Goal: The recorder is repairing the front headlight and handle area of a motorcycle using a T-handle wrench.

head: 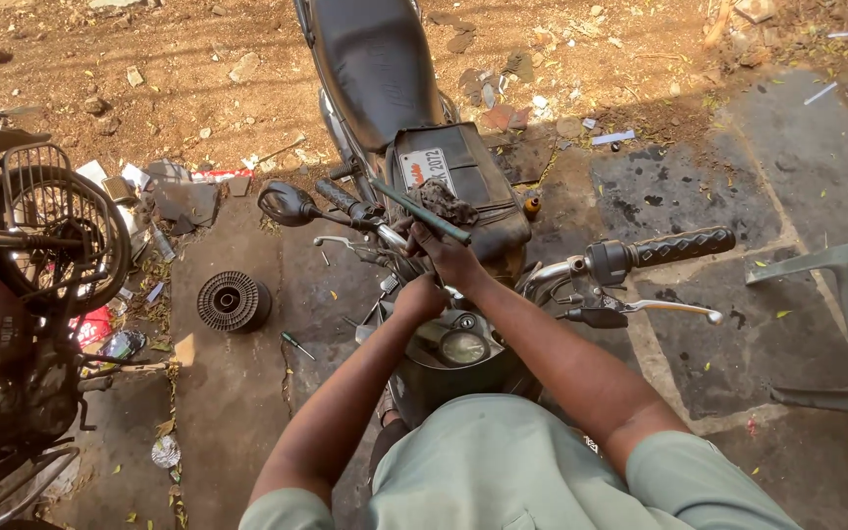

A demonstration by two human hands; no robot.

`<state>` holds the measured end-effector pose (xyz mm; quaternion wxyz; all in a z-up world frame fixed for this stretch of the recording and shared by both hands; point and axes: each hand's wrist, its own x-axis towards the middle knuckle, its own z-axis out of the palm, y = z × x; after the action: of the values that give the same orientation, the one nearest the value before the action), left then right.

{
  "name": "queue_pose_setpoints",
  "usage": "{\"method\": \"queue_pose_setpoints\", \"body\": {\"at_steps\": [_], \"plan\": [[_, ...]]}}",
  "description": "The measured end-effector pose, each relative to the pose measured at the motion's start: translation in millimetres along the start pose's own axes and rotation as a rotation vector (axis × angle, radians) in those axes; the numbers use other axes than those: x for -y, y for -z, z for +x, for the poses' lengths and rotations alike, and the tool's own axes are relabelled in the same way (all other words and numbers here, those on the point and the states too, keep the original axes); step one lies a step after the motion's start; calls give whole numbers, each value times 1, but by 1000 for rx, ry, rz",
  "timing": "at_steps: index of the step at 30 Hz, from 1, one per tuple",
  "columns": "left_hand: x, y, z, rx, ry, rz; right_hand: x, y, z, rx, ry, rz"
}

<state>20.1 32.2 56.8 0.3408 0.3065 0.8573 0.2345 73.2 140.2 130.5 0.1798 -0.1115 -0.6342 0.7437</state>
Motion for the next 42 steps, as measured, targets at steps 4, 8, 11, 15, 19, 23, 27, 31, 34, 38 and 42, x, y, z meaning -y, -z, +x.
{"method": "queue_pose_setpoints", "body": {"at_steps": [4, 8, 11, 15, 19, 23, 27, 31, 34, 38, 42], "plan": [[-2, 1, 12, 268, 42, 254, 14, 4, -9, -29, -58, 86], [-1, -14, 18, 216, -3, 461, 33, 11, -23, -31, -11, -47], [15, -37, 42, 274, -108, 549, 19, 25, -26, -57, -1, 68], [-8, -37, 19, 199, 13, 460, 26, 37, -40, -59, 91, -24], [-11, -31, 14, 164, 142, 374, 33, 40, -53, -113, 64, 109], [-14, -32, 15, 183, 154, 367, 42, 44, -65, -103, 73, 125], [-29, -16, -7, 194, 184, 343, 43, 50, -68, -143, 47, 139], [-21, -22, -4, 140, 149, 346, 48, 52, -73, -151, 66, 167], [-28, -14, -17, 128, 80, 395, 57, 52, -77, -176, 94, 172], [-35, -7, -25, 168, 10, 476, 93, 46, -85, -262, 176, 144], [-21, -30, -5, 92, 40, 463, 110, 64, -96, -288, 189, 235]]}}
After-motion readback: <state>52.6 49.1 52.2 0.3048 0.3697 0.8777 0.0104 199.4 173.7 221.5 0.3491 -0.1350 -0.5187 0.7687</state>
